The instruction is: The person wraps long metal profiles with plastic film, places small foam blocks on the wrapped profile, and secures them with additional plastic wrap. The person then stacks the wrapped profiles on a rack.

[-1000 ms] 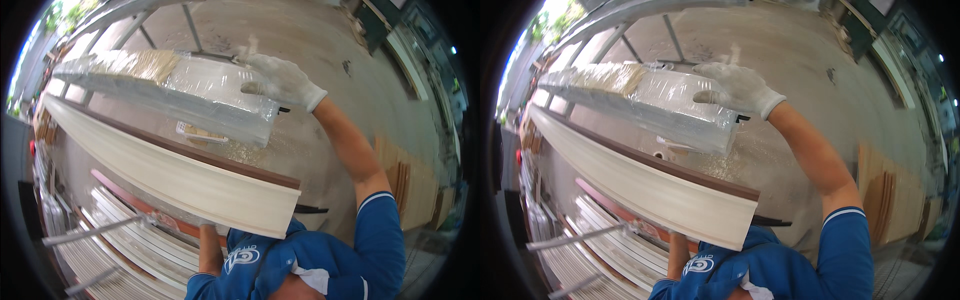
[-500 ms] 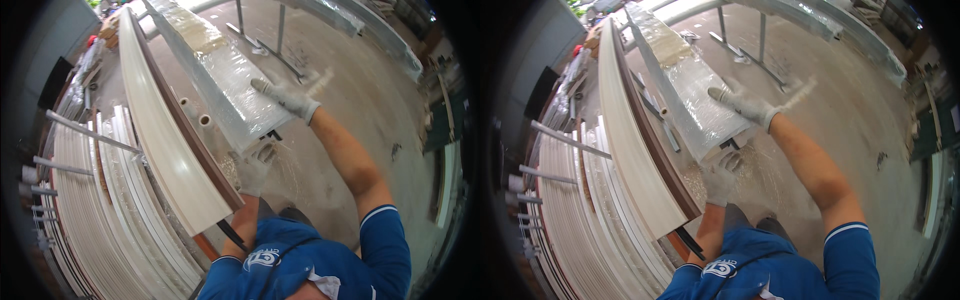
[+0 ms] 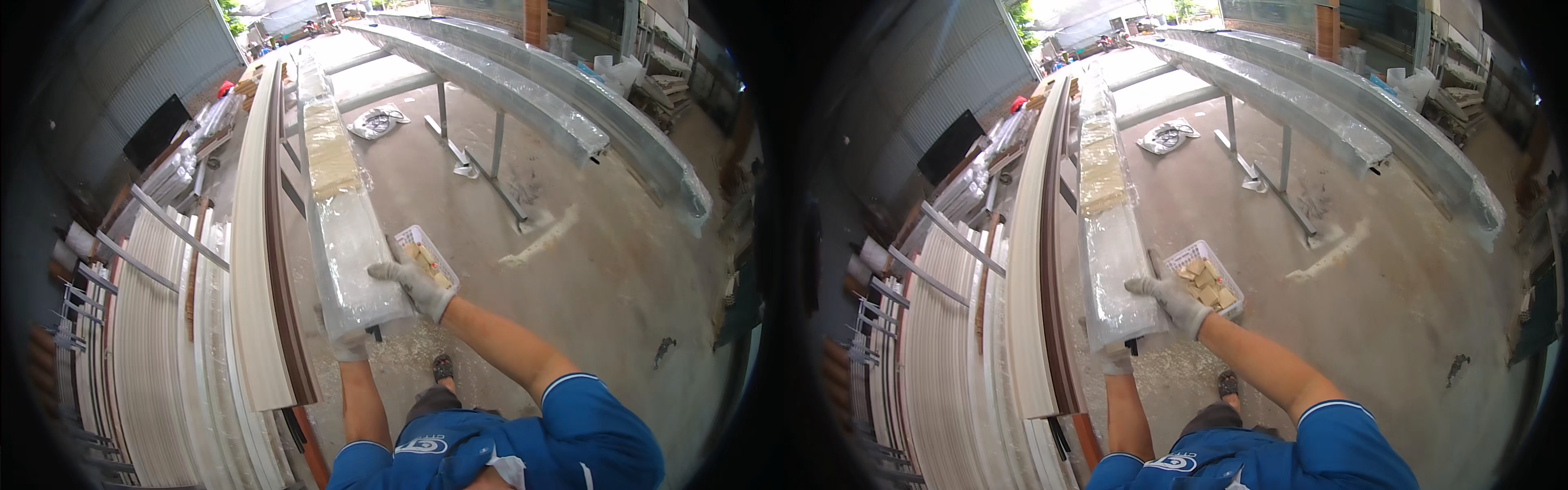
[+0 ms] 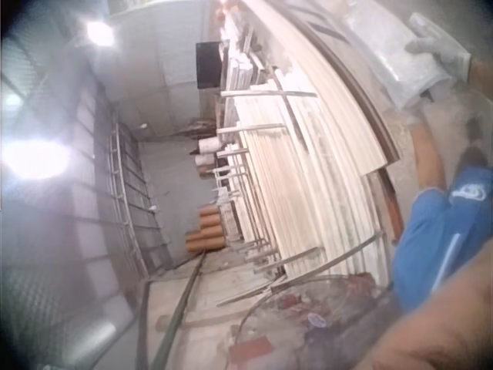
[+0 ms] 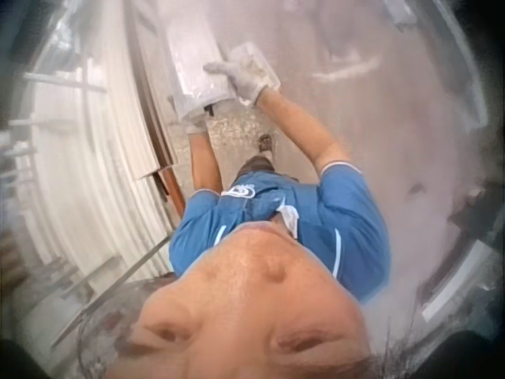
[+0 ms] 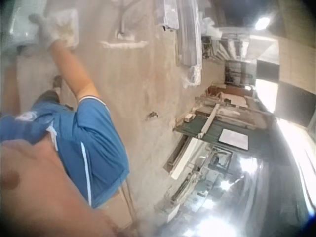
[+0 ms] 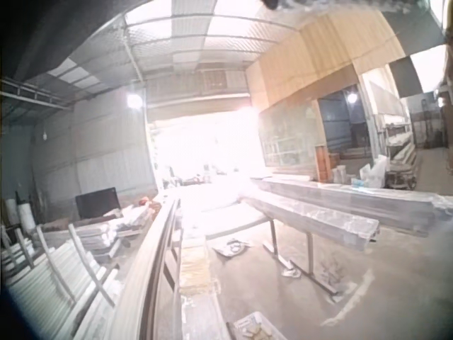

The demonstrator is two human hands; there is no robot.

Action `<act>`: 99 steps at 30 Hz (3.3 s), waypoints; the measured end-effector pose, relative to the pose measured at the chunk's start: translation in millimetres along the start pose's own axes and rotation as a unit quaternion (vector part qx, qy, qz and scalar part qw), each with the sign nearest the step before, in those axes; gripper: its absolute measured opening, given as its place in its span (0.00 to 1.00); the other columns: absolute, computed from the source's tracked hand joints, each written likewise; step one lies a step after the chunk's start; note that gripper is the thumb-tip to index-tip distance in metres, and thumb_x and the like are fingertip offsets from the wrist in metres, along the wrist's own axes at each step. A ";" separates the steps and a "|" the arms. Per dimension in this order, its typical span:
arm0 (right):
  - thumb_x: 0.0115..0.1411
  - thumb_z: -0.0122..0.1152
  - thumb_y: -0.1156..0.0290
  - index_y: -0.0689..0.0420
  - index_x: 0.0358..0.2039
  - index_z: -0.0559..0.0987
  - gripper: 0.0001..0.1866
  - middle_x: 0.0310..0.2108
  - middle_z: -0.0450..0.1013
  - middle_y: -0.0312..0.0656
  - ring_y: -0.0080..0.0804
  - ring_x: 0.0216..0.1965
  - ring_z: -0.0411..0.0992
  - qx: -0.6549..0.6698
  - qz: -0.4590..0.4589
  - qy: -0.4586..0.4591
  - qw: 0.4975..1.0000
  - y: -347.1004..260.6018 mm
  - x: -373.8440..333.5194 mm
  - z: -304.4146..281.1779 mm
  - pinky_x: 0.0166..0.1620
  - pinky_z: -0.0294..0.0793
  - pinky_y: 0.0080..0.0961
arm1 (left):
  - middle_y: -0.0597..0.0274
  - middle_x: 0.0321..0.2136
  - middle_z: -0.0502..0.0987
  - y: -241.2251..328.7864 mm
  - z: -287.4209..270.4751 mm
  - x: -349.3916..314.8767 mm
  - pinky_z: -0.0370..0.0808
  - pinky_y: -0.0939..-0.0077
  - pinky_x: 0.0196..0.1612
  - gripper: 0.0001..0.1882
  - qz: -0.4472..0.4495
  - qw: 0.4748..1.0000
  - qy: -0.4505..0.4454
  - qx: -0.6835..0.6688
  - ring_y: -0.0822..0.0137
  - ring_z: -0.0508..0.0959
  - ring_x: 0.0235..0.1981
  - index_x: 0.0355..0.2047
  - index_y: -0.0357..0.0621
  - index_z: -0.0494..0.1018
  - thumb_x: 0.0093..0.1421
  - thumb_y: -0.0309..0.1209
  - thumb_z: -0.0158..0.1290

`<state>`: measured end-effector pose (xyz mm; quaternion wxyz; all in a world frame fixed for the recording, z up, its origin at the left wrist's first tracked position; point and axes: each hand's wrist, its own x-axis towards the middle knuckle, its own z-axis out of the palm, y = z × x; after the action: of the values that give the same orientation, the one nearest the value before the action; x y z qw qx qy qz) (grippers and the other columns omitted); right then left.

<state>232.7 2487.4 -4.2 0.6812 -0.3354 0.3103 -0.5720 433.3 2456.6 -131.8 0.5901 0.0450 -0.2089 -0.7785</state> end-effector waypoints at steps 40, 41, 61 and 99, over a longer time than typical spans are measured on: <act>0.59 0.63 0.44 0.40 0.47 0.86 0.21 0.68 0.65 0.45 0.66 0.70 0.57 -0.748 -0.306 -0.070 0.585 -148.6 19.9 -12.5 0.70 0.56 0.57 | 0.48 0.64 0.67 -159.8 77.1 62.6 0.71 0.56 0.66 0.44 -0.086 0.993 0.082 0.012 0.53 0.71 0.64 0.72 0.41 0.54 0.66 0.58 0.49; 0.58 0.63 0.44 0.39 0.42 0.87 0.18 0.68 0.65 0.43 0.67 0.70 0.56 -0.780 -0.226 -0.080 0.578 -145.4 21.9 -14.4 0.70 0.54 0.59 | 0.48 0.64 0.67 -158.5 82.5 63.8 0.71 0.56 0.66 0.44 -0.084 0.993 0.082 0.010 0.53 0.71 0.63 0.72 0.41 0.55 0.66 0.58 0.50; 0.53 0.71 0.55 0.48 0.39 0.86 0.15 0.69 0.63 0.51 0.60 0.74 0.48 -0.450 -0.261 -0.059 0.852 -197.5 -5.1 -130.6 0.72 0.50 0.53 | 0.44 0.61 0.71 -150.5 195.5 83.8 0.73 0.56 0.65 0.42 -0.172 0.975 0.122 0.068 0.50 0.75 0.60 0.69 0.37 0.58 0.63 0.49 0.55; 0.68 0.57 0.41 0.61 0.73 0.56 0.46 0.69 0.62 0.51 0.41 0.66 0.66 0.090 -0.142 0.020 0.986 -267.3 -110.3 -318.1 0.65 0.72 0.37 | 0.50 0.58 0.71 -325.3 308.5 122.0 0.72 0.63 0.63 0.37 -0.198 0.943 0.072 0.260 0.58 0.72 0.60 0.67 0.37 0.60 0.68 0.48 0.55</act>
<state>-193.4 2531.6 31.8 0.6144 -0.3013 0.2204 -0.6951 6.3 2496.6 47.0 0.4055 0.2926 -0.3479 -0.7931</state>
